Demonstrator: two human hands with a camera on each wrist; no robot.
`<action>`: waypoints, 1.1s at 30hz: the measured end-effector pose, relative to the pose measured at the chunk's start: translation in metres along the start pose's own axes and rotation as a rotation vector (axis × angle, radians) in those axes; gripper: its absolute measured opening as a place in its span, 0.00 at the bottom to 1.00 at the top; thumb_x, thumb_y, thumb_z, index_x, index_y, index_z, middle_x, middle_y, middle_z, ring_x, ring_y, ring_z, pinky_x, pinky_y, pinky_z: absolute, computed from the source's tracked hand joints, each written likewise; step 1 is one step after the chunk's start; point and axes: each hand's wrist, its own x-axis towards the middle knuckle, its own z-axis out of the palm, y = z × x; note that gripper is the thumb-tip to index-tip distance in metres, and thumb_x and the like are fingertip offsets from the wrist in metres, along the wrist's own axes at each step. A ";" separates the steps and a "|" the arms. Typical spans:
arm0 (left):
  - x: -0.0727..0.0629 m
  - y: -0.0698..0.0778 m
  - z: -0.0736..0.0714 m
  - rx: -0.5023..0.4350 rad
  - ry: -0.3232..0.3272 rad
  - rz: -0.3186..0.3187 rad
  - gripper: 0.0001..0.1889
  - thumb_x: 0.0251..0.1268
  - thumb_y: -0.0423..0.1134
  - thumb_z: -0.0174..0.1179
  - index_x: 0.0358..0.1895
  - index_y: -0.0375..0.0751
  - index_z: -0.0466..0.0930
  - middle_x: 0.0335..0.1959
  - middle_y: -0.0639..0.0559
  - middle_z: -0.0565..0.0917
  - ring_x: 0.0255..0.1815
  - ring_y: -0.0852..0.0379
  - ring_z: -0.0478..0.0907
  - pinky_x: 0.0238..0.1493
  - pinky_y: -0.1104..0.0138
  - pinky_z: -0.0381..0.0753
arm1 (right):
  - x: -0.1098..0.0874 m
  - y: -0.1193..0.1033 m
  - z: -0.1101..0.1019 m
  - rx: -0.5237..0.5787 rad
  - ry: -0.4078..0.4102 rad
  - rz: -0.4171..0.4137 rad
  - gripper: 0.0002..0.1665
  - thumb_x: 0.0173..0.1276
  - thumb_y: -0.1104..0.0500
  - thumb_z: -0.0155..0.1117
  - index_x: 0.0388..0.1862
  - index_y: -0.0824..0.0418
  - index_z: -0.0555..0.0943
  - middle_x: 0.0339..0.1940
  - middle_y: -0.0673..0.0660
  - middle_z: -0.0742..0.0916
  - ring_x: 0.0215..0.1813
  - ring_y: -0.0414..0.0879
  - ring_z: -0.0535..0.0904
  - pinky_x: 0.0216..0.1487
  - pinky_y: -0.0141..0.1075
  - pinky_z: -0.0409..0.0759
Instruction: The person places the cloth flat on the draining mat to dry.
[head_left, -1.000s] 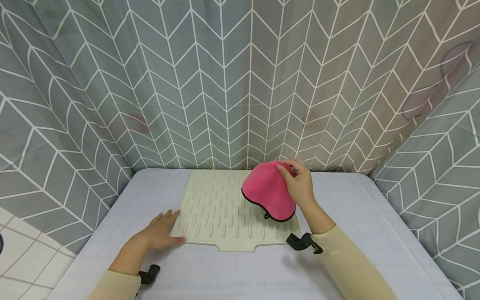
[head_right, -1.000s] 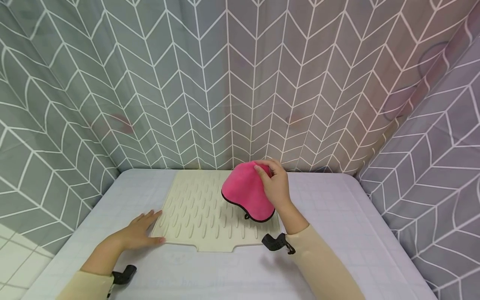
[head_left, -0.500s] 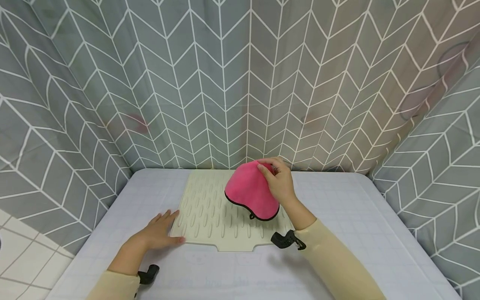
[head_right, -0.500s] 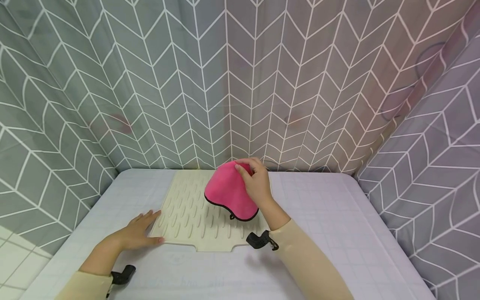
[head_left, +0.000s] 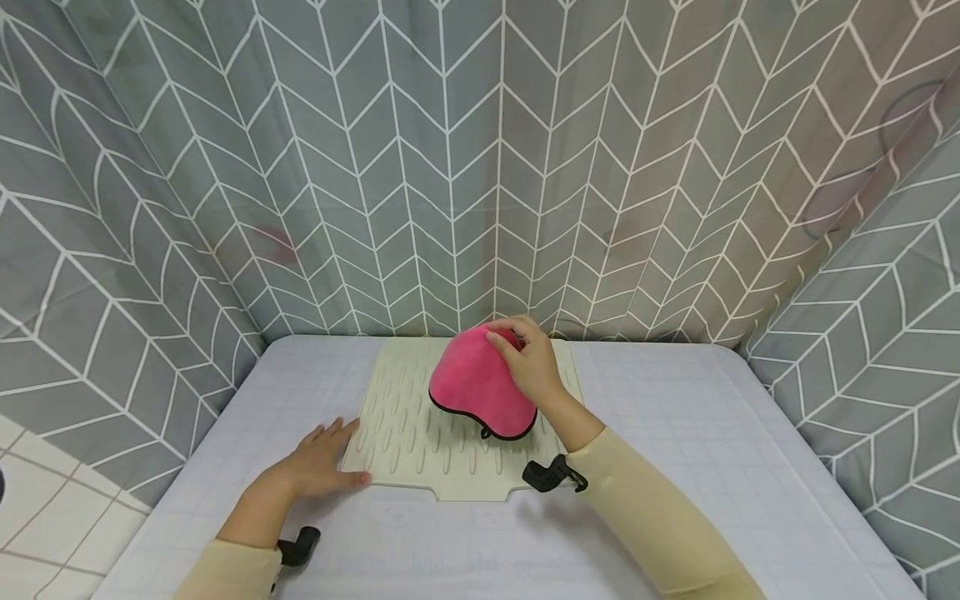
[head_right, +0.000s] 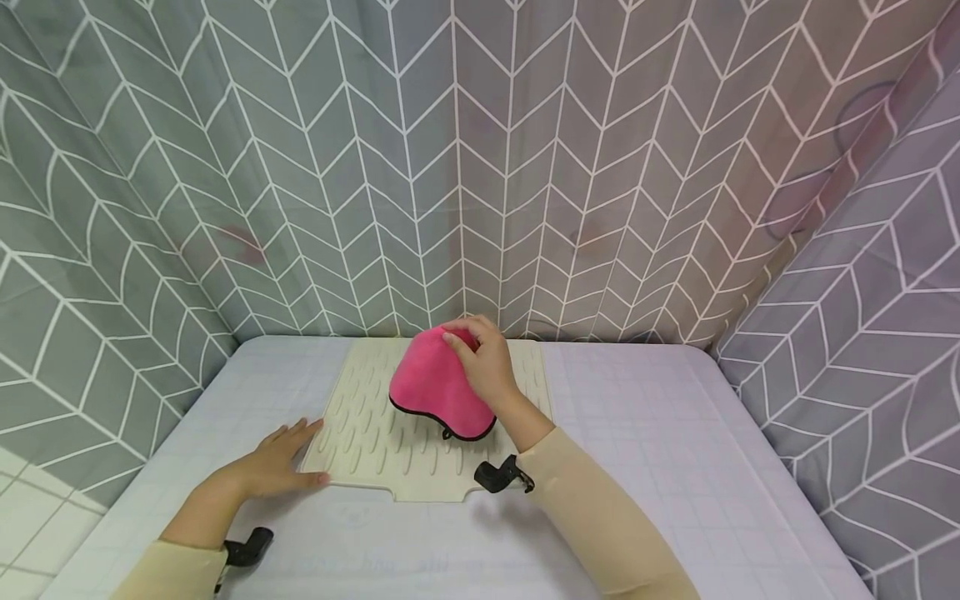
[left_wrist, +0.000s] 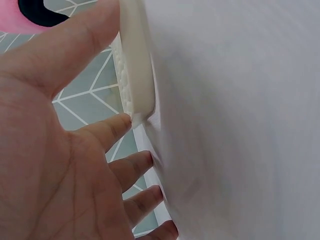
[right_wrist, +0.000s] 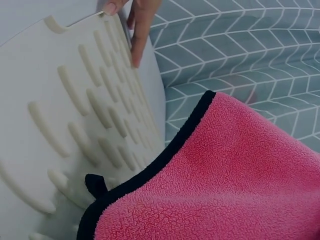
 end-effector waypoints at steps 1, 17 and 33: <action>0.000 0.000 -0.001 -0.001 -0.001 0.000 0.55 0.53 0.61 0.71 0.76 0.31 0.57 0.75 0.22 0.55 0.73 0.17 0.46 0.64 0.27 0.54 | 0.000 0.001 0.002 -0.001 -0.006 0.003 0.10 0.69 0.58 0.69 0.48 0.57 0.88 0.46 0.54 0.84 0.52 0.46 0.79 0.45 0.34 0.78; 0.002 0.000 -0.001 -0.007 -0.014 0.000 0.54 0.54 0.62 0.70 0.77 0.32 0.56 0.75 0.23 0.55 0.74 0.19 0.46 0.66 0.28 0.53 | 0.003 0.035 0.029 -0.197 -0.196 0.086 0.10 0.69 0.57 0.68 0.47 0.55 0.88 0.45 0.52 0.85 0.51 0.50 0.78 0.46 0.39 0.75; 0.000 -0.002 0.001 -0.006 -0.004 -0.001 0.54 0.54 0.62 0.70 0.76 0.31 0.57 0.74 0.23 0.56 0.73 0.18 0.47 0.66 0.28 0.53 | 0.000 0.056 0.038 -0.377 -0.351 0.142 0.09 0.68 0.59 0.69 0.47 0.54 0.89 0.48 0.52 0.86 0.56 0.49 0.81 0.59 0.44 0.77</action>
